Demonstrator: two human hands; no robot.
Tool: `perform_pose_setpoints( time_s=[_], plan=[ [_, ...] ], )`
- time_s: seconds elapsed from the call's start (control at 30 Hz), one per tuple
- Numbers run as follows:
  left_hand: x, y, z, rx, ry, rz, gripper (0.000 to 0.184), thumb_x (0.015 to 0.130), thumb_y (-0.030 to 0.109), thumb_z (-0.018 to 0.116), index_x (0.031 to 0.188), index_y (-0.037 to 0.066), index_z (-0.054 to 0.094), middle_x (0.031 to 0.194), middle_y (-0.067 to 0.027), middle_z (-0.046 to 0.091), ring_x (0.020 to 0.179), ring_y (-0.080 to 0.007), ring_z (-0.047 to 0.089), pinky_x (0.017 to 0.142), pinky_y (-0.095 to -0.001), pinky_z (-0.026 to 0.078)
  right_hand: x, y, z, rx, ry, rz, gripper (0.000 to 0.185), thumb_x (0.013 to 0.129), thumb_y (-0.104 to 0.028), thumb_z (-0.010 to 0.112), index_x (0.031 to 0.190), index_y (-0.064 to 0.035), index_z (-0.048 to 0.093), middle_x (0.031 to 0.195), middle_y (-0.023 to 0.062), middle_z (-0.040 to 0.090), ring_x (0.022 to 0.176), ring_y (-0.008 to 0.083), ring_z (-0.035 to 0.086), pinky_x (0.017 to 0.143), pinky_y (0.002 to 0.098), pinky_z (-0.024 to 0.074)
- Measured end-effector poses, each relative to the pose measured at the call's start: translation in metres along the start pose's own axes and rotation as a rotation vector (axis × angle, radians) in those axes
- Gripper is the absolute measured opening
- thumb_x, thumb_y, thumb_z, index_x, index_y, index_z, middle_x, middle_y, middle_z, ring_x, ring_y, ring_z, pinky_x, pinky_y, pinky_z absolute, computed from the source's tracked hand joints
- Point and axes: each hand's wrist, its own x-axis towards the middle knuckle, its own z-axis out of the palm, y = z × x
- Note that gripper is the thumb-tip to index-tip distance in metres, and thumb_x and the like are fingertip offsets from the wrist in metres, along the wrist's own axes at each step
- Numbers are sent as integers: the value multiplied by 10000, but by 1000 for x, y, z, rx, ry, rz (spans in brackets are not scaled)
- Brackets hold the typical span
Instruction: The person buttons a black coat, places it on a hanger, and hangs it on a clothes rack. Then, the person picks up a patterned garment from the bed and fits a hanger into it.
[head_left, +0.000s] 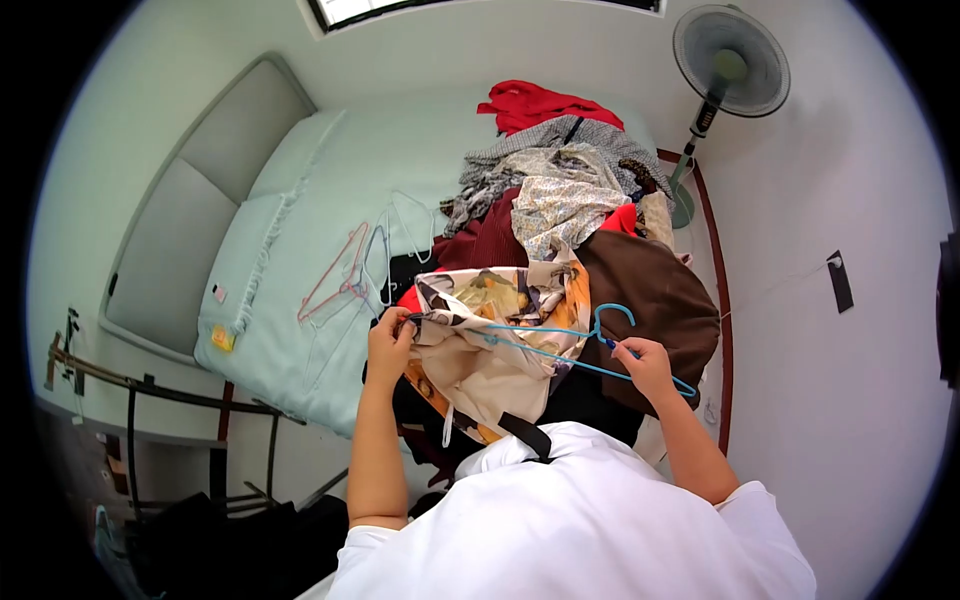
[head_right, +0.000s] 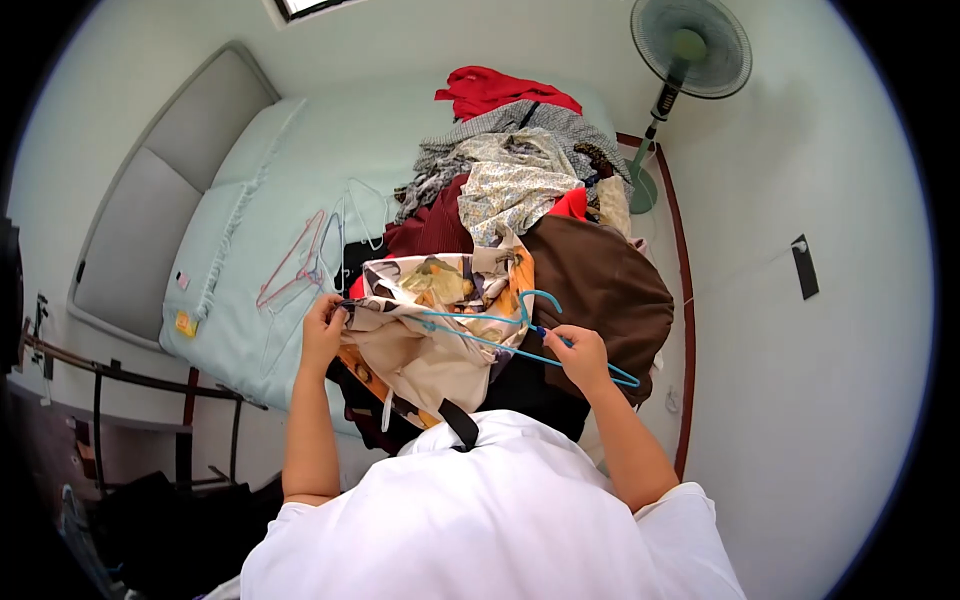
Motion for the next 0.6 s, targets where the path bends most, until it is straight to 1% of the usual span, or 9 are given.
perform_pose_setpoints(
  time_s=[0.1, 0.23, 0.27, 0.3, 0.33, 0.43, 0.5, 0.53, 0.6],
  plan=[
    [-15, -5, -13, 18, 38, -21, 81, 795, 28, 518, 863, -2, 550, 634, -5, 526, 556, -64, 455, 506, -219, 368, 6, 14, 8, 65, -92, -58, 189, 768, -209, 602, 731, -30, 651, 544, 73, 559, 480, 139, 499, 489, 254, 383],
    [-36, -28, -26, 8, 123, -52, 87, 784, 25, 528, 862, -4, 551, 622, -3, 519, 555, -62, 451, 501, -219, 364, 8, 6, 17, -38, -194, -108, 182, 770, -217, 605, 744, -45, 659, 584, 74, 598, 499, 148, 537, 499, 259, 401],
    [-41, -34, -29, 7, 103, -108, 82, 791, 16, 521, 865, -6, 551, 654, 6, 524, 585, -54, 454, 527, -210, 370, 9, 1, 18, -49, -216, -119, 182, 770, -217, 605, 744, -45, 659, 584, 74, 598, 499, 148, 537, 499, 259, 401],
    [-47, -41, -31, 4, 83, -162, 79, 799, 7, 514, 868, -7, 550, 686, 15, 528, 616, -46, 457, 552, -201, 376, 10, -5, 19, -84, -232, -101, 175, 772, -189, 604, 737, -23, 648, 572, 59, 582, 512, 119, 518, 502, 245, 390],
    [-52, -48, -33, -2, 103, -173, 79, 799, 7, 514, 868, -7, 550, 686, 15, 528, 616, -46, 457, 552, -201, 376, 11, -9, 20, -120, -245, -82, 169, 773, -160, 602, 730, -1, 638, 560, 44, 565, 524, 91, 500, 506, 232, 379],
    [-69, -77, -30, 20, 137, -194, 88, 798, 4, 514, 877, -7, 550, 691, 7, 540, 621, -51, 476, 562, -206, 390, 14, -8, 28, -109, -254, -116, 175, 774, -166, 605, 727, -1, 640, 543, 55, 548, 517, 90, 495, 495, 233, 371],
    [-80, -100, -23, -75, 266, -208, 104, 785, 14, 528, 885, -4, 549, 666, -3, 537, 589, -64, 472, 542, -215, 392, 16, -7, 29, -120, -262, -130, 174, 774, -166, 606, 728, -2, 640, 542, 56, 546, 516, 89, 493, 493, 232, 369],
    [-87, -117, -19, -85, 279, -216, 104, 785, 14, 528, 885, -4, 549, 666, -3, 537, 589, -64, 472, 542, -215, 392, 16, -7, 29, -147, -257, -125, 172, 775, -160, 605, 727, 2, 636, 545, 49, 548, 518, 84, 490, 495, 231, 370],
    [-101, -148, -13, -142, 339, -322, 111, 788, 17, 531, 897, -4, 543, 690, -2, 542, 610, -65, 485, 567, -209, 403, 18, -5, 29, -185, -257, -124, 171, 776, -155, 604, 727, 7, 632, 547, 43, 549, 519, 80, 486, 496, 230, 371]
  ],
)
